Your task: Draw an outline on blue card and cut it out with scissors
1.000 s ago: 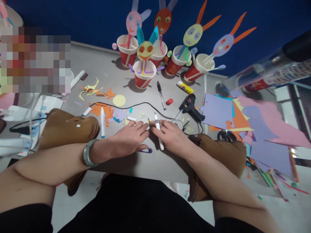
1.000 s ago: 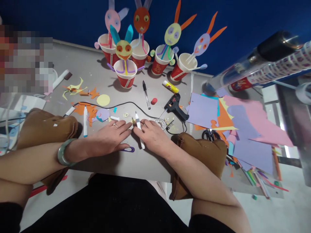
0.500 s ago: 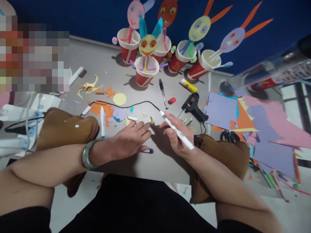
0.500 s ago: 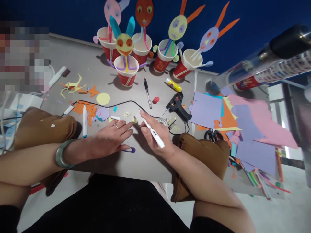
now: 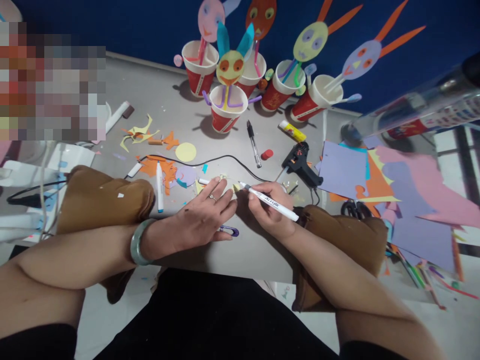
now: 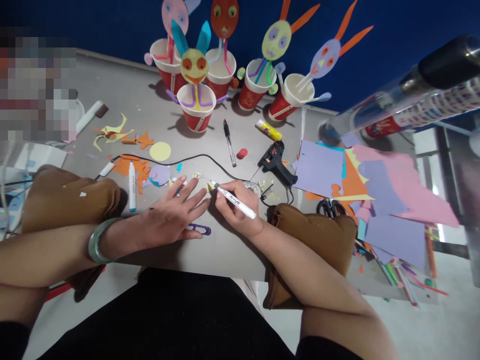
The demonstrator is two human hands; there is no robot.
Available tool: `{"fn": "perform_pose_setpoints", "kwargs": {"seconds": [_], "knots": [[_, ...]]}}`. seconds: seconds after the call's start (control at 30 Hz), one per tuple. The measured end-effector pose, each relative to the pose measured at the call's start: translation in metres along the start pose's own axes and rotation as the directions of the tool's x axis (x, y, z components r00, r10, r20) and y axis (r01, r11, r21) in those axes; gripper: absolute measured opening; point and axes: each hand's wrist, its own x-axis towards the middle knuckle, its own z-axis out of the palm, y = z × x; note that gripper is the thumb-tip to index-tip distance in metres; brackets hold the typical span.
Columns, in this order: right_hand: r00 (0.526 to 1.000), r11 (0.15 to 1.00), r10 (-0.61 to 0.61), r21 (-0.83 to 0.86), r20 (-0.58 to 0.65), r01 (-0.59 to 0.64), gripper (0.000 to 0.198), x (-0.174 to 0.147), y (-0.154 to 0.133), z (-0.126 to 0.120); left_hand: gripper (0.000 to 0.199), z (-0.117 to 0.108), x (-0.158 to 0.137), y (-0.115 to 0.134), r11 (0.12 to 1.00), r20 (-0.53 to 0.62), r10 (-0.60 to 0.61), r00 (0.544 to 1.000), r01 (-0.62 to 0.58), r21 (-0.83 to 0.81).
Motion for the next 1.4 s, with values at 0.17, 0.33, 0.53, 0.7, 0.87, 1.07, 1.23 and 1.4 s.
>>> {"fn": "perform_pose_setpoints", "kwargs": {"seconds": [0.17,0.33,0.53,0.7,0.87,1.07,1.23,1.4], "knots": [[0.999,0.999,-0.025,0.036,-0.025,0.026,0.011,-0.001,0.002,0.002,0.093,0.002,-0.004,0.001,0.98,-0.012,-0.112,0.994,0.109,-0.166],[0.993,0.995,-0.079,0.05,-0.082,0.084,0.014,-0.001,0.001,0.004,0.088,0.008,-0.003,0.002,0.993,-0.034,-0.066,0.997,0.062,-0.098],[0.995,0.994,-0.101,0.039,-0.018,0.102,0.01,0.002,-0.001,0.002,0.088,0.008,-0.001,0.001,0.997,-0.038,-0.034,0.999,0.031,-0.07],[0.998,0.999,-0.001,0.038,0.063,-0.002,0.008,0.004,-0.001,0.002,0.084,0.008,0.0,0.001,0.995,-0.028,-0.044,0.999,0.042,-0.087],[0.998,0.994,0.041,0.094,0.057,-0.047,0.007,0.005,0.0,0.003,0.083,0.008,0.0,0.001,0.995,-0.012,-0.047,0.999,0.046,-0.094],[0.962,0.905,0.254,0.326,0.098,-0.272,0.01,0.009,0.001,0.004,0.084,0.01,0.0,0.0,0.996,-0.007,-0.034,0.999,0.034,-0.079],[0.924,0.773,0.377,0.571,-0.062,-0.277,0.013,0.016,0.002,0.005,0.084,0.011,0.0,0.001,0.996,-0.014,-0.03,0.999,0.028,-0.079],[0.973,0.909,0.215,0.348,0.081,-0.23,0.011,0.003,-0.003,0.002,0.084,0.012,0.0,0.001,0.999,-0.029,-0.026,0.999,0.024,-0.044]]}}
